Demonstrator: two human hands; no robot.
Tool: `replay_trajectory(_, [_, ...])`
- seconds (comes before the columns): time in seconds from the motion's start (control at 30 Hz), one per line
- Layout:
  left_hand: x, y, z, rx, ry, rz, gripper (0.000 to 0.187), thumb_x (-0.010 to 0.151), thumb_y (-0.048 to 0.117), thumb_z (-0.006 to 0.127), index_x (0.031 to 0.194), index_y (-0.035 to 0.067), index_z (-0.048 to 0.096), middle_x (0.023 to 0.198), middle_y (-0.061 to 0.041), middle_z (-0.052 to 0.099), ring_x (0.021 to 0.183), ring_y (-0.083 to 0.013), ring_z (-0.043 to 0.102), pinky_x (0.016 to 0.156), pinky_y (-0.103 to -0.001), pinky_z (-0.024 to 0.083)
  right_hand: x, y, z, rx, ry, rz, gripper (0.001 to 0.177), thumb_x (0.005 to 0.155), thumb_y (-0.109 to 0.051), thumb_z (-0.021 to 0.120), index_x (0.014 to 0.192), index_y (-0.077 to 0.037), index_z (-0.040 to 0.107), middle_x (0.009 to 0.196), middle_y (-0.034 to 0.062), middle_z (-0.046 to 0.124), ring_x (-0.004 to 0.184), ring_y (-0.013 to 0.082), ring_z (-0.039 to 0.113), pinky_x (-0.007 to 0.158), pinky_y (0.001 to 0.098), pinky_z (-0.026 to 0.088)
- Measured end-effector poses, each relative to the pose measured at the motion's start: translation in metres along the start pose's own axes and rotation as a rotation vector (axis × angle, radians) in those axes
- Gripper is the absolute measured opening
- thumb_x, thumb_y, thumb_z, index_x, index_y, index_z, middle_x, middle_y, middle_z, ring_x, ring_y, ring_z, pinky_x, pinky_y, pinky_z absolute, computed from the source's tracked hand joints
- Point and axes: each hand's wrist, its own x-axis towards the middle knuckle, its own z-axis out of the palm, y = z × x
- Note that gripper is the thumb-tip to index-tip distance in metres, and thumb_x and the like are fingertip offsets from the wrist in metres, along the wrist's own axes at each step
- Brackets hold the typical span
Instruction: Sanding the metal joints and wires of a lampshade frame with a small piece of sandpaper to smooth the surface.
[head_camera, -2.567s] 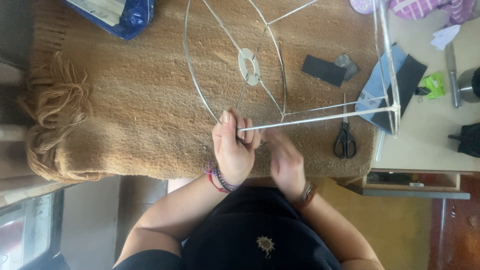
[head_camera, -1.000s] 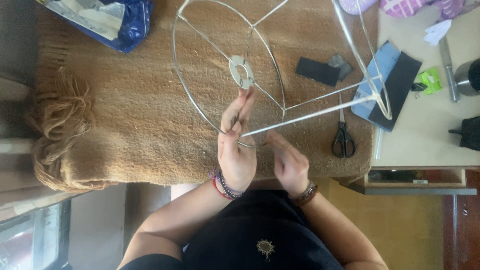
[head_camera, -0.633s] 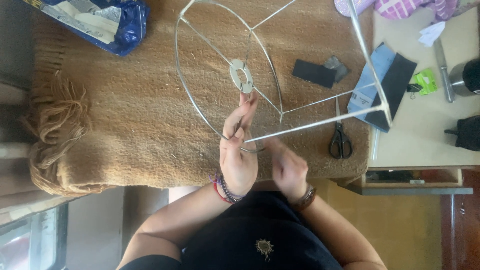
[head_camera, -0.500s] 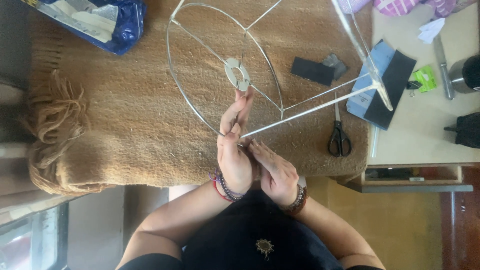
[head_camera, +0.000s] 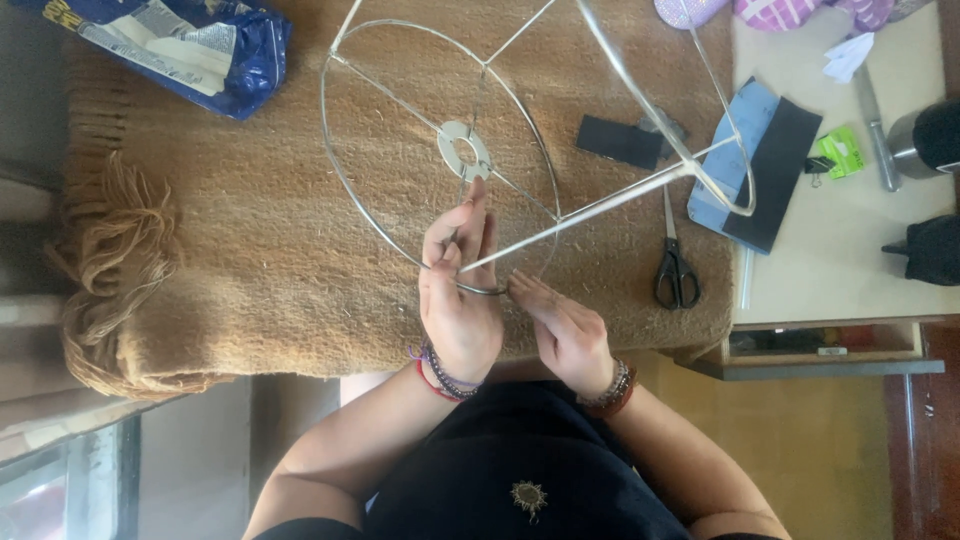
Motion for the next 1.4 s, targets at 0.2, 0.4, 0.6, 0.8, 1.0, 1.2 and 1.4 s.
replay_trajectory(0.2, [0.008, 0.005, -0.003, -0.101, 0.027, -0.062, 0.029, 0.105, 0.015, 0.032, 0.122, 0.002, 0.053, 0.149, -0.034, 0.049, 0.100, -0.0380, 0.074, 0.070, -0.030, 0.067, 0.001, 0.078, -0.012, -0.083, -0.163, 0.074, 0.038, 0.095, 0.015, 0.052, 0.124, 0.002, 0.072, 0.119, 0.0218, 0.074, 0.109, 0.0410, 0.070, 0.097, 0.0515, 0.057])
replay_trajectory(0.4, [0.018, 0.009, -0.013, -0.123, 0.089, -0.103, 0.025, 0.104, 0.018, 0.032, 0.117, 0.005, 0.050, 0.150, -0.034, 0.047, 0.098, -0.0353, 0.074, 0.063, -0.025, 0.067, -0.012, 0.094, -0.005, 0.002, -0.143, 0.035, 0.038, 0.096, 0.014, 0.048, 0.123, 0.001, 0.072, 0.121, 0.0202, 0.074, 0.113, 0.0398, 0.069, 0.098, 0.0501, 0.057])
replay_trajectory(0.6, [0.030, 0.019, -0.022, -0.136, 0.151, -0.149, 0.024, 0.103, 0.018, 0.033, 0.118, 0.009, 0.049, 0.151, -0.031, 0.048, 0.101, -0.0350, 0.074, 0.063, -0.026, 0.068, 0.016, 0.046, -0.006, -0.027, -0.134, -0.048, 0.032, 0.100, 0.009, 0.048, 0.115, 0.000, 0.074, 0.119, 0.0173, 0.077, 0.114, 0.0364, 0.071, 0.097, 0.0468, 0.058])
replay_trajectory(0.8, [0.029, 0.018, -0.024, -0.173, 0.132, -0.142, 0.025, 0.103, 0.016, 0.031, 0.118, 0.007, 0.048, 0.148, -0.035, 0.049, 0.096, -0.0342, 0.076, 0.056, -0.025, 0.067, -0.001, 0.109, -0.003, -0.158, -0.163, -0.080, 0.037, 0.098, 0.010, 0.047, 0.119, -0.004, 0.074, 0.115, 0.0136, 0.077, 0.108, 0.0363, 0.072, 0.097, 0.0486, 0.056])
replay_trajectory(1.0, [0.029, 0.008, -0.036, -0.146, 0.138, -0.161, 0.022, 0.102, 0.013, 0.031, 0.113, 0.007, 0.049, 0.144, -0.035, 0.053, 0.094, -0.0339, 0.076, 0.053, -0.023, 0.065, 0.002, 0.130, -0.006, -0.413, -0.228, -0.212, 0.036, 0.102, 0.002, 0.048, 0.127, -0.015, 0.069, 0.117, -0.0019, 0.076, 0.111, 0.0160, 0.072, 0.106, 0.0392, 0.045])
replay_trajectory(1.2, [0.040, 0.018, -0.043, -0.154, 0.188, -0.221, 0.020, 0.103, 0.018, 0.033, 0.112, 0.010, 0.049, 0.148, -0.032, 0.052, 0.100, -0.0334, 0.075, 0.059, -0.025, 0.067, -0.001, 0.100, 0.004, -0.280, -0.193, -0.161, 0.035, 0.099, 0.007, 0.050, 0.120, -0.010, 0.073, 0.112, 0.0079, 0.078, 0.103, 0.0226, 0.075, 0.097, 0.0416, 0.051])
replay_trajectory(1.4, [0.082, 0.044, -0.072, -0.300, 0.290, -0.358, 0.032, 0.109, 0.034, 0.034, 0.129, 0.017, 0.052, 0.143, -0.021, 0.061, 0.093, -0.0226, 0.077, 0.064, -0.023, 0.066, 0.045, 0.087, 0.000, -0.215, -0.109, -0.201, 0.019, 0.098, -0.004, 0.067, 0.115, -0.011, 0.075, 0.114, 0.0037, 0.079, 0.108, 0.0224, 0.075, 0.088, 0.0366, 0.057])
